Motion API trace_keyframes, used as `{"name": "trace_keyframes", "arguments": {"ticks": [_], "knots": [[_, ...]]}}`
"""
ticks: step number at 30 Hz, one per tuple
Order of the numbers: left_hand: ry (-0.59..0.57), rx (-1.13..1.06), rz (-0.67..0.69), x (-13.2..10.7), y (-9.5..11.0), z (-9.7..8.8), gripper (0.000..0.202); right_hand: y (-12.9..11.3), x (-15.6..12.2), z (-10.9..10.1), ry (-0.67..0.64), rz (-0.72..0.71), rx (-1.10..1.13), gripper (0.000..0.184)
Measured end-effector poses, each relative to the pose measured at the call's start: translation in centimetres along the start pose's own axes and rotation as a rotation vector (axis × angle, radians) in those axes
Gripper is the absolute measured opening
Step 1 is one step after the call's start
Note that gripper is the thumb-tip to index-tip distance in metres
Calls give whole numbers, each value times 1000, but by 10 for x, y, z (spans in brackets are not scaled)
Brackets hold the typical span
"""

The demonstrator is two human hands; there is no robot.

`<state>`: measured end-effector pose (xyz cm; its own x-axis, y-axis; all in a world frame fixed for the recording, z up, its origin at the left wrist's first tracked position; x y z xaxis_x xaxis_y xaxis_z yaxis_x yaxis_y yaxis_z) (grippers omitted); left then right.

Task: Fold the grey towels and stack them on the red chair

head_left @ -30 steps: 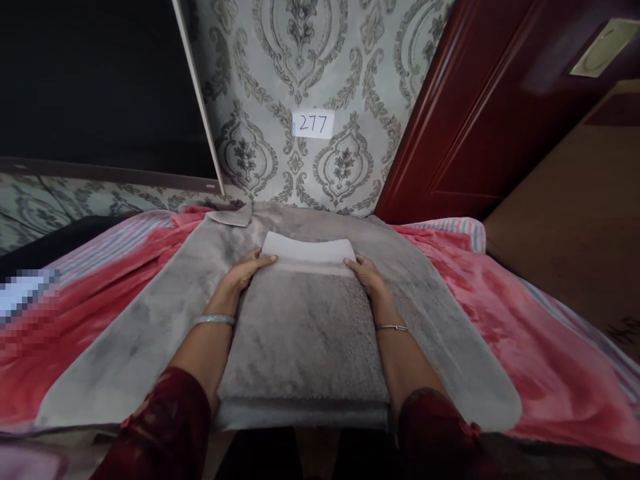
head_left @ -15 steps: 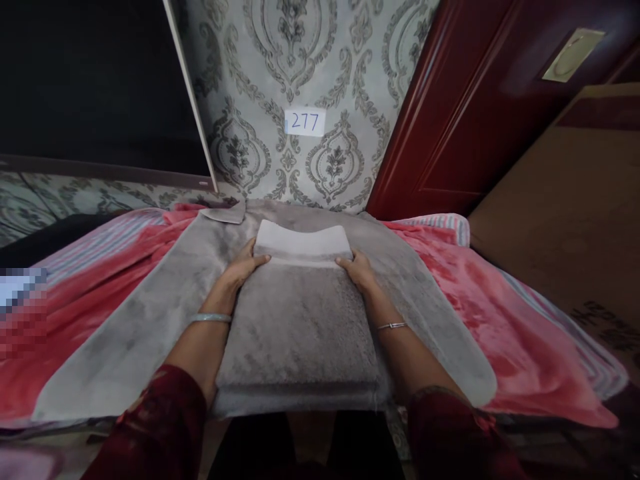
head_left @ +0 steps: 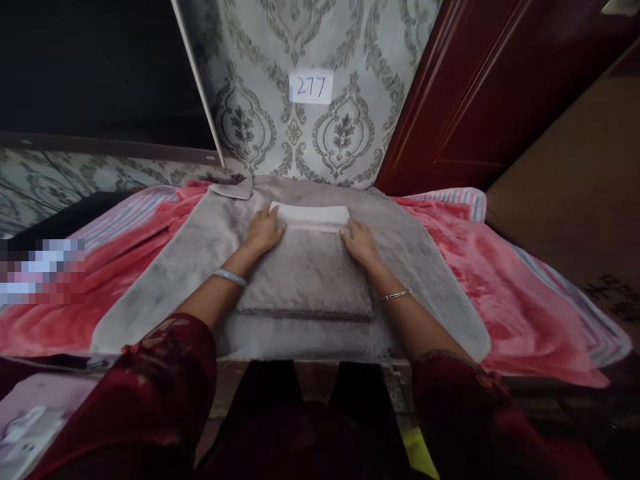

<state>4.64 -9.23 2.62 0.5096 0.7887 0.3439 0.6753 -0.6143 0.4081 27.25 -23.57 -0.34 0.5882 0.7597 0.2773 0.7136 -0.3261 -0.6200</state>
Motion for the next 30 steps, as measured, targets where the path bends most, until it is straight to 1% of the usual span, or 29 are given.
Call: {"name": "trace_keyframes", "arguments": {"ticks": [2, 3, 5, 6, 8, 12, 15, 18, 22, 25, 27, 28, 30], "knots": [[-99, 153, 208, -22, 14, 1, 67, -9, -20, 0, -62, -152, -155, 65], [-154, 209, 284, -33, 19, 3, 67, -12, -31, 1, -109, -222, -237, 67], [-239, 261, 338, -52, 27, 9, 66, -17, -51, 5, -199, -295, -356, 70], [-264, 271, 337, -59, 29, 12, 65, -18, -59, 8, -228, -305, -389, 71], [-284, 276, 327, -67, 30, 17, 65, -18, -69, 10, -245, -309, -410, 72], [-297, 271, 330, -65, 27, 17, 66, -15, -68, 10, -246, -315, -380, 72], [-331, 260, 342, -64, 23, 11, 67, -13, -65, 5, -295, -317, -391, 71], [-374, 250, 374, -68, 12, 4, 68, -7, -67, 0, -352, -301, -406, 69], [-393, 227, 396, -82, -12, -8, 66, 13, -79, -11, -369, -330, -390, 64], [-421, 186, 340, -96, -24, -23, 64, 24, -90, -23, -376, -342, -328, 60], [-412, 178, 285, -108, -21, -32, 62, 21, -98, -29, -380, -315, -287, 57], [-384, 181, 272, -114, -15, -35, 60, 16, -103, -30, -370, -309, -268, 56], [-307, 188, 309, -129, 3, -36, 57, 0, -114, -29, -327, -344, -237, 56]]}}
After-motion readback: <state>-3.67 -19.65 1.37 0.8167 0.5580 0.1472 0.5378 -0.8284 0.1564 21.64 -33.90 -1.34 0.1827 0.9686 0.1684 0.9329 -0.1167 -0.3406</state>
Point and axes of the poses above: each hand's wrist, its own x-axis towards the middle knuckle, its own z-axis out of the palm, y = z × x, the point moved 1 cm from there along x, towards the middle knuckle, and after that the axes turned 3 degrees about y, right-handed, at the moved point
